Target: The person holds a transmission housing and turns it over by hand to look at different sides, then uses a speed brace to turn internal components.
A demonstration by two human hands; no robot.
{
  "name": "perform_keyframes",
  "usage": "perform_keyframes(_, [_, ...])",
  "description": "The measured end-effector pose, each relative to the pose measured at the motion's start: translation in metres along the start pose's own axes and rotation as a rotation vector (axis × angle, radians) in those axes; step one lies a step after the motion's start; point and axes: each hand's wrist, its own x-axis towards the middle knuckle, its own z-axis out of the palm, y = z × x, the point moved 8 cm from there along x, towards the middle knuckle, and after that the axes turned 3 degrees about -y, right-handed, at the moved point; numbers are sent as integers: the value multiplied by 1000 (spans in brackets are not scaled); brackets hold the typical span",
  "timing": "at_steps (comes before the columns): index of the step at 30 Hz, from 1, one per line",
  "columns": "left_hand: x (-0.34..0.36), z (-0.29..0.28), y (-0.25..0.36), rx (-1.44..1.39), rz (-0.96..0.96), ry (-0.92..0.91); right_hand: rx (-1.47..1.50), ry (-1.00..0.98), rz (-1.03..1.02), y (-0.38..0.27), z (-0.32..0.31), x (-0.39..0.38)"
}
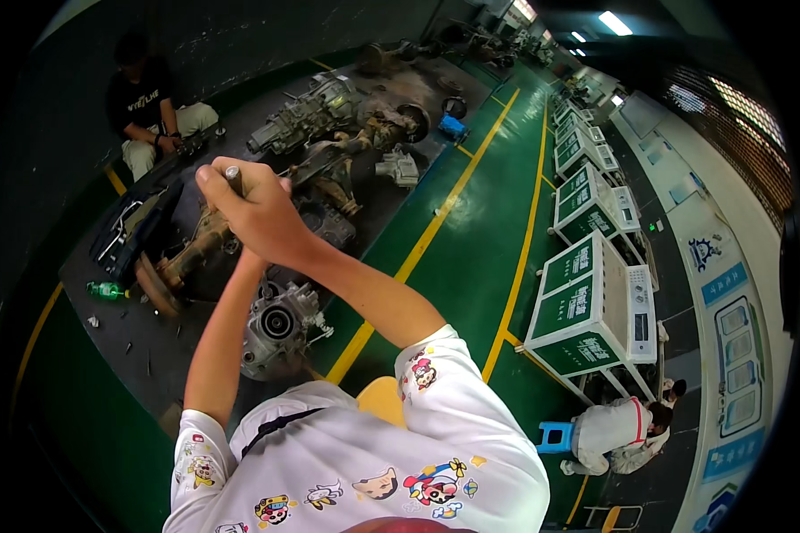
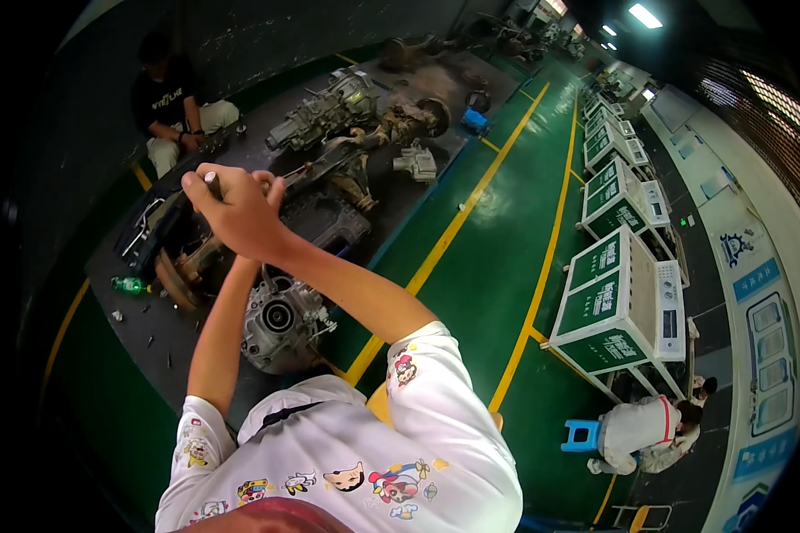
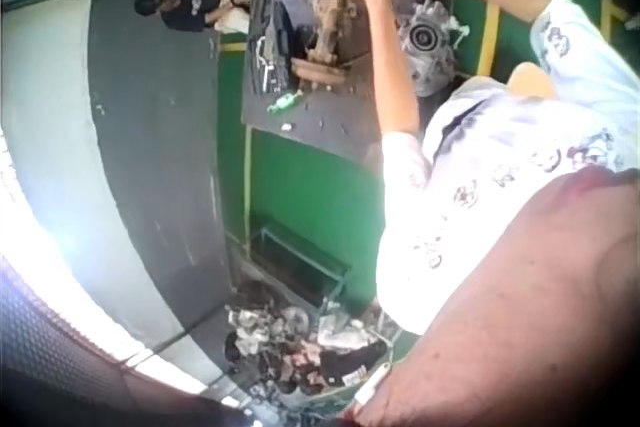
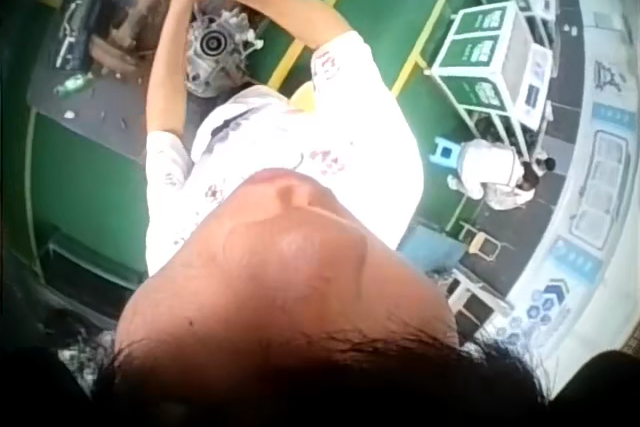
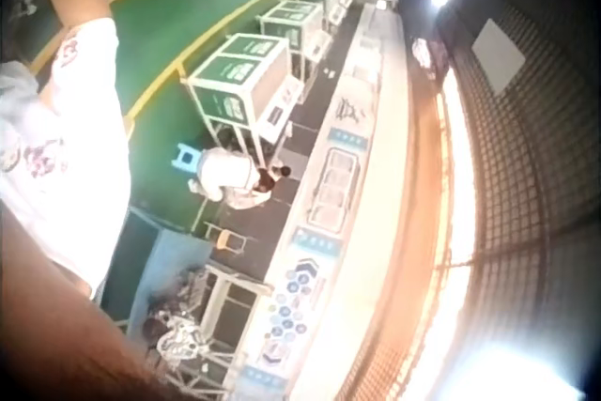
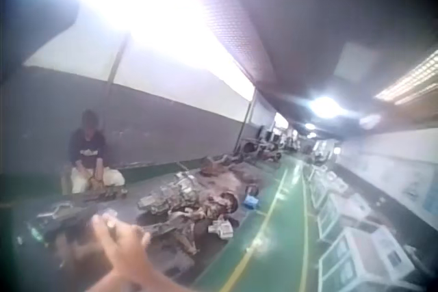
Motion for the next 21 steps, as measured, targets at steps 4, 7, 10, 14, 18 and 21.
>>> perform_keyframes(4, [-48,74,-3,-160,-134,-255,82,199,93,42,-47,10])
perform_keyframes(7, [-74,55,15,-293,-366,-433,295,313,249,65,-105,9])
perform_keyframes(10, [-68,6,26,-509,-474,-402,210,313,275,50,-122,-10])
perform_keyframes(14, [-12,-44,1,-50,-180,-141,166,171,118,30,-76,-27])
perform_keyframes(18, [27,-18,-37,-266,-42,-25,192,228,183,39,-57,-9])
perform_keyframes(21, [15,21,-42,-45,81,-325,122,74,224,47,-8,5])
